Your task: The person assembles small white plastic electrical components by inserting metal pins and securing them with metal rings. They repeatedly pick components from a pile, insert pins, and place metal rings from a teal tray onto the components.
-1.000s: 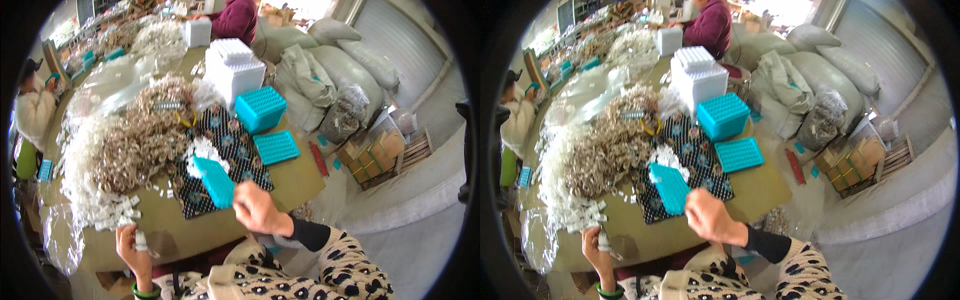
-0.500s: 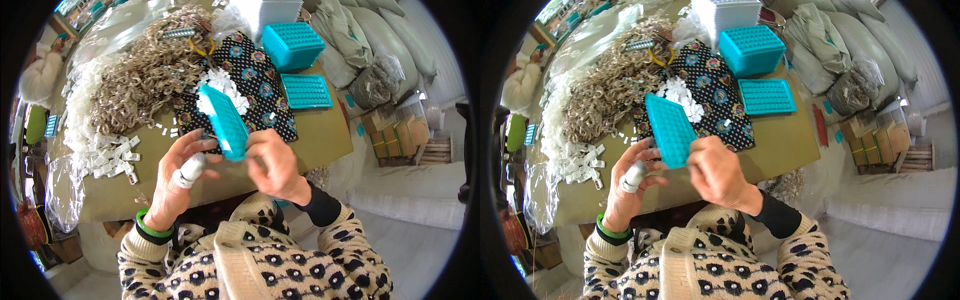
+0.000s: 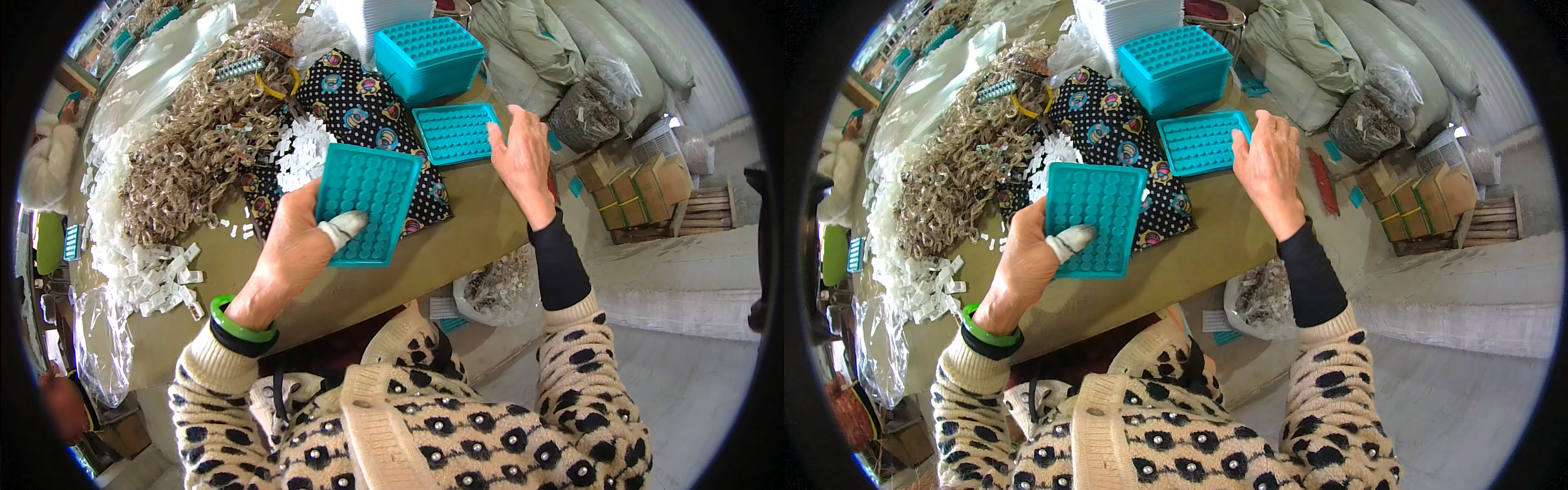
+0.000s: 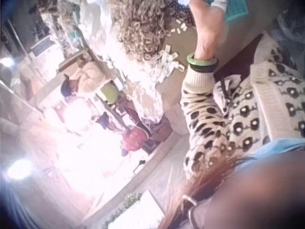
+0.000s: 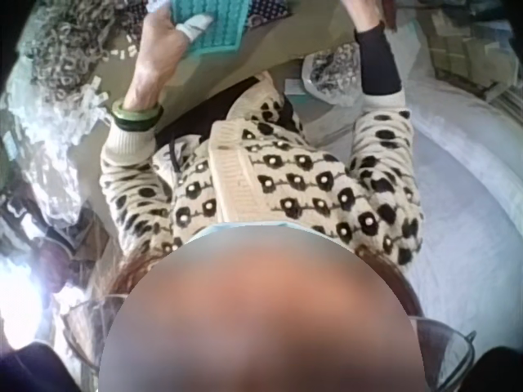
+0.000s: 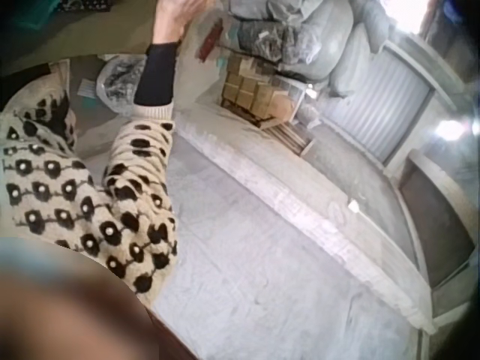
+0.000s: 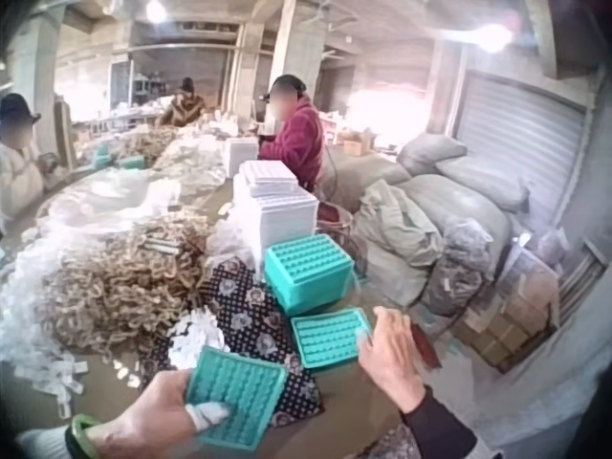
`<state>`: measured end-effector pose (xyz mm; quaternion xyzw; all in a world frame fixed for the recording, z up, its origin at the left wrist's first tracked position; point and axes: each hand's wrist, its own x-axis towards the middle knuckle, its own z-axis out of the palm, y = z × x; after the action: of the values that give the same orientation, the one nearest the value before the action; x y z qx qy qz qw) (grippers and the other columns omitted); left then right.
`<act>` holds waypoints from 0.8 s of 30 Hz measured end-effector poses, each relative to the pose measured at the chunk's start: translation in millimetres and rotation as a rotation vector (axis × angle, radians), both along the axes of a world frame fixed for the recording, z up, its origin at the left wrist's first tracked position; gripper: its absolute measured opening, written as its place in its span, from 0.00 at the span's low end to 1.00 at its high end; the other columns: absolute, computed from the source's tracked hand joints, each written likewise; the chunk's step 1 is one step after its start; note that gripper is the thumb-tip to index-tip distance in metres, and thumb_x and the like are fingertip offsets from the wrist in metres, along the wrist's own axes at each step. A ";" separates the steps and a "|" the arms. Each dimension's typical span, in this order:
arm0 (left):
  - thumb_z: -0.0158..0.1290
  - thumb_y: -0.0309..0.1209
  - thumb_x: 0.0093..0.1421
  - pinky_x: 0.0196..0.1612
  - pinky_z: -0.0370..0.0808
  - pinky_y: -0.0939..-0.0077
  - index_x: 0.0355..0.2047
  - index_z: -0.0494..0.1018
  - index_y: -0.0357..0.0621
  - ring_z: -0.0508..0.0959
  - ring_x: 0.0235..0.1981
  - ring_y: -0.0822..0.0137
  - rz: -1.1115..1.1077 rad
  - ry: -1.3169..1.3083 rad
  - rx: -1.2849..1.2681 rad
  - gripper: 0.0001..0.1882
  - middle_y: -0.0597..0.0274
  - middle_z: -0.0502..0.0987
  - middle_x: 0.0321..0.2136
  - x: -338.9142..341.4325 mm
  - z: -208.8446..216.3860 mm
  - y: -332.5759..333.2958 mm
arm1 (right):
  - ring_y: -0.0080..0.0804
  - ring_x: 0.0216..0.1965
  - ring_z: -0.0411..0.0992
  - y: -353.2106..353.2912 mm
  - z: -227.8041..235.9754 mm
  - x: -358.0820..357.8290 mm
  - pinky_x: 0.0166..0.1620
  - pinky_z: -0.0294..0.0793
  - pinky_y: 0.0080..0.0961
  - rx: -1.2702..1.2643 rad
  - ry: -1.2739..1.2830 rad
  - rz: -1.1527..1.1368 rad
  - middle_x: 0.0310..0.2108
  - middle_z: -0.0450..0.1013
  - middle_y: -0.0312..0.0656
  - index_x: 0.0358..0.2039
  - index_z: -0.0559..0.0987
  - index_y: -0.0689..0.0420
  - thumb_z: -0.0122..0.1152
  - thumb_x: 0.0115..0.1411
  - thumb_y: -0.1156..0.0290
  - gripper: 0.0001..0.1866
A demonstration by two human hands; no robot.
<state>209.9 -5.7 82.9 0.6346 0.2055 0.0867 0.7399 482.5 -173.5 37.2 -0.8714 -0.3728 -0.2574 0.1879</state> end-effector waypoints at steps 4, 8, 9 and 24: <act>0.55 0.22 0.63 0.40 0.79 0.74 0.47 0.75 0.34 0.80 0.38 0.73 -0.125 -0.030 0.194 0.12 0.58 0.82 0.40 29.9 -7.9 0.2 | 0.59 0.47 0.70 -1.5 -25.6 17.7 0.48 0.71 0.47 -0.097 0.186 0.003 0.43 0.74 0.58 0.53 0.70 0.61 0.65 0.58 0.65 0.25; 0.60 0.24 0.56 0.42 0.77 0.65 0.39 0.77 0.35 0.81 0.39 0.59 -0.189 -0.084 0.523 0.10 0.48 0.80 0.41 65.3 -16.2 3.1 | 0.57 0.48 0.70 -9.9 -29.4 10.3 0.48 0.70 0.49 0.041 0.228 0.103 0.43 0.74 0.56 0.52 0.71 0.61 0.65 0.57 0.68 0.24; 0.60 0.24 0.55 0.44 0.76 0.63 0.39 0.77 0.35 0.80 0.41 0.55 -0.191 -0.140 0.669 0.11 0.47 0.80 0.41 75.6 -18.2 2.9 | 0.49 0.42 0.73 -13.1 -27.6 8.2 0.44 0.72 0.43 0.053 0.326 0.062 0.40 0.75 0.52 0.52 0.71 0.62 0.64 0.55 0.74 0.23; 0.61 0.20 0.53 0.49 0.73 0.62 0.38 0.69 0.35 0.73 0.46 0.48 0.016 -0.783 0.982 0.14 0.49 0.71 0.46 157.9 12.2 -45.7 | 0.23 0.39 0.70 -73.6 73.8 -8.3 0.43 0.72 0.19 0.598 0.302 0.571 0.40 0.69 0.38 0.52 0.75 0.61 0.52 0.59 0.89 0.21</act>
<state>367.8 -51.5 95.1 0.8202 -0.1400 0.4026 0.3817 474.1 -247.1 111.0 -0.6686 -0.4760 -0.1616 0.5480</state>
